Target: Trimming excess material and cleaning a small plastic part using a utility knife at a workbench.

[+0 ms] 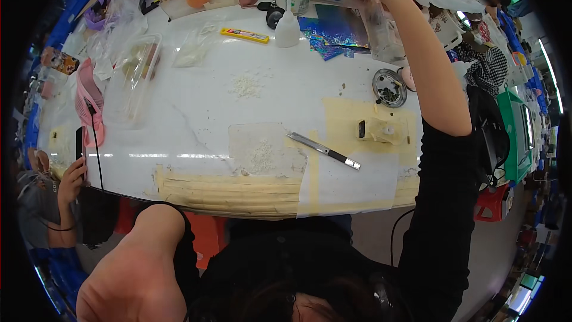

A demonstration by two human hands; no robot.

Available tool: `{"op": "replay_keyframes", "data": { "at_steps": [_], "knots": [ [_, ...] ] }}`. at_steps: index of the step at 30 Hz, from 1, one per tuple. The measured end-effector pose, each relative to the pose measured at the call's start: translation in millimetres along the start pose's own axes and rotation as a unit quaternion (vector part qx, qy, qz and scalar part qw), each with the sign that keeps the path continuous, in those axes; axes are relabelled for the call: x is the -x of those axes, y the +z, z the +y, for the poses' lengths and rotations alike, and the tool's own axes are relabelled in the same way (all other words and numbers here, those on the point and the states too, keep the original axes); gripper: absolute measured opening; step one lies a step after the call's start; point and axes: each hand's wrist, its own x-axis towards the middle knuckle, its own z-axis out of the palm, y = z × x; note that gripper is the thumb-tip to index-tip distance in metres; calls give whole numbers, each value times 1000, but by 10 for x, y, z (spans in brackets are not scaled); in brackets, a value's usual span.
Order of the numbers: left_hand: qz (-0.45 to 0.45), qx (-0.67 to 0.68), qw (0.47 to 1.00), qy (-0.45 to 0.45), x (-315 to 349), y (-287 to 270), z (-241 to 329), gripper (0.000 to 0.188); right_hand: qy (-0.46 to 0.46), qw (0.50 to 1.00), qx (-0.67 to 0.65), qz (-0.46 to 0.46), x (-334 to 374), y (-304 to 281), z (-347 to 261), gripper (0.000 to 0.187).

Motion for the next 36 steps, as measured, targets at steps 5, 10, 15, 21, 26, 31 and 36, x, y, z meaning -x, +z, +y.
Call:
{"op": "replay_keyframes", "data": {
  "at_steps": [5, 10, 15, 21, 26, 31, 36],
  "knots": [
    [-184, -180, 963, -73, 416, -822, -453, 43, 10, 988, 152, -36, -575, 409, 33, 86],
    [-123, -321, 915, -210, 812, -816, -693, 36, 16, 965, 250, -75, -663, 384, 14, 100],
    [-100, -281, 936, -186, 680, -902, -658, 34, 64, 957, 271, -80, -823, 422, -64, 103],
    [-119, -265, 933, -212, 795, -889, -671, 35, 70, 957, 271, -80, -806, 446, -85, 100],
    [-144, -298, 912, -244, 891, -842, -749, 35, 7, 961, 269, -66, -867, 209, -153, 78],
    [-89, -251, 888, -376, 965, -687, -705, 26, -107, 982, 152, 37, 233, -709, -1074, 47],
    [-194, -159, 799, -547, 1075, -675, -622, 16, -230, 968, 74, -66, 1592, -552, -1134, 16]
  ]
}}
